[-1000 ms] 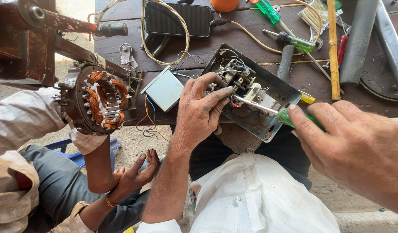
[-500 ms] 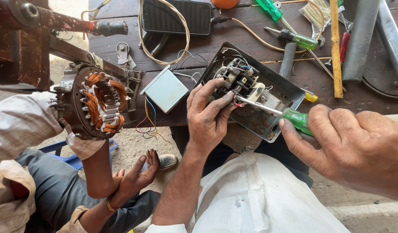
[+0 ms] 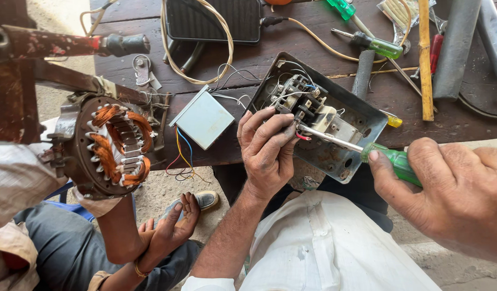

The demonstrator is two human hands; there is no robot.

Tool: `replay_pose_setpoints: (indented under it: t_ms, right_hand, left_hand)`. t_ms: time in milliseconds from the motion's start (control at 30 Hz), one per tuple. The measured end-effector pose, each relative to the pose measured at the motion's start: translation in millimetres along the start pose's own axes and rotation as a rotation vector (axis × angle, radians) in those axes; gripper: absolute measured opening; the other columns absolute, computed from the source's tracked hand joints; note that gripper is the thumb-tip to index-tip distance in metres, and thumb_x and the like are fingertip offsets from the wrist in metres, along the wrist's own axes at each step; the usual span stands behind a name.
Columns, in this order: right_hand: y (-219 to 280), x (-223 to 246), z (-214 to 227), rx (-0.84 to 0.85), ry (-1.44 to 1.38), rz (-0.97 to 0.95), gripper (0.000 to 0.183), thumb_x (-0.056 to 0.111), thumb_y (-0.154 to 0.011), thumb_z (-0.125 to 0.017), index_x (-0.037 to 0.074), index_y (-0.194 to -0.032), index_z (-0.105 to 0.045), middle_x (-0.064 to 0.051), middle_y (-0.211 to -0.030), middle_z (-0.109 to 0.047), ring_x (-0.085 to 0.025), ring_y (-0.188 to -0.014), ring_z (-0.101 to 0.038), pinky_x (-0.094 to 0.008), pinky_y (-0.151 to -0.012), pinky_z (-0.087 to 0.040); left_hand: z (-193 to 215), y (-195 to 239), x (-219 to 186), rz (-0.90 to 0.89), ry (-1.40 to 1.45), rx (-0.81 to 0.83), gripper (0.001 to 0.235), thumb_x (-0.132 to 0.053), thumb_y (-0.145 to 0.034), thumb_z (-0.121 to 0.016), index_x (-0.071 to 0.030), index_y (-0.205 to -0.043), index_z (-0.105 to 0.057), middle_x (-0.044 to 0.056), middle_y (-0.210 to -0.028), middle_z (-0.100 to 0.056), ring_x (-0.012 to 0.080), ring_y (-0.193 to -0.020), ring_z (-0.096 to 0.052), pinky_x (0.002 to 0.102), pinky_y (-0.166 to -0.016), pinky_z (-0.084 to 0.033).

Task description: The person uses a screwdriver to tighten connections on a small electrical box while another person holds a motor stator nearby. The person then picks up a coil of white wire and uses pliers to cut a length.

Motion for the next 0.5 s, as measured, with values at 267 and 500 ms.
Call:
replay_pose_setpoints:
  t_ms: [267, 500]
  right_hand:
    - [2, -25, -31, 0.351, -0.272, -0.359, 0.047, 0.037, -0.085, -0.071, 0.023, -0.130, -0.069, -0.002, -0.071, -0.057, -0.016, -0.051, -0.064, -0.037, -0.049, -0.052]
    - [-2, -49, -27, 0.297, -0.663, -0.525, 0.035, 0.035, -0.087, -0.072, 0.017, -0.116, -0.066, -0.005, -0.075, -0.069, -0.022, -0.061, -0.070, -0.039, -0.055, -0.055]
  left_hand:
    - [0, 0, 2, -0.003, 0.019, 0.006, 0.006, -0.017, -0.098, -0.075, -0.016, -0.104, -0.075, -0.003, -0.124, -0.072, 0.0210, -0.131, -0.059, 0.044, -0.125, -0.033]
    - [5, -5, -4, -0.056, 0.003, -0.028, 0.006, -0.018, -0.098, -0.075, -0.016, -0.104, -0.074, -0.002, -0.125, -0.072, 0.0220, -0.132, -0.059, 0.045, -0.124, -0.035]
Point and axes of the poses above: each hand's wrist, its own y-axis away from the middle knuckle, its own z-axis out of the back of the hand, x = y × z, the point moved 10 cm from there along -y, towards the middle knuckle
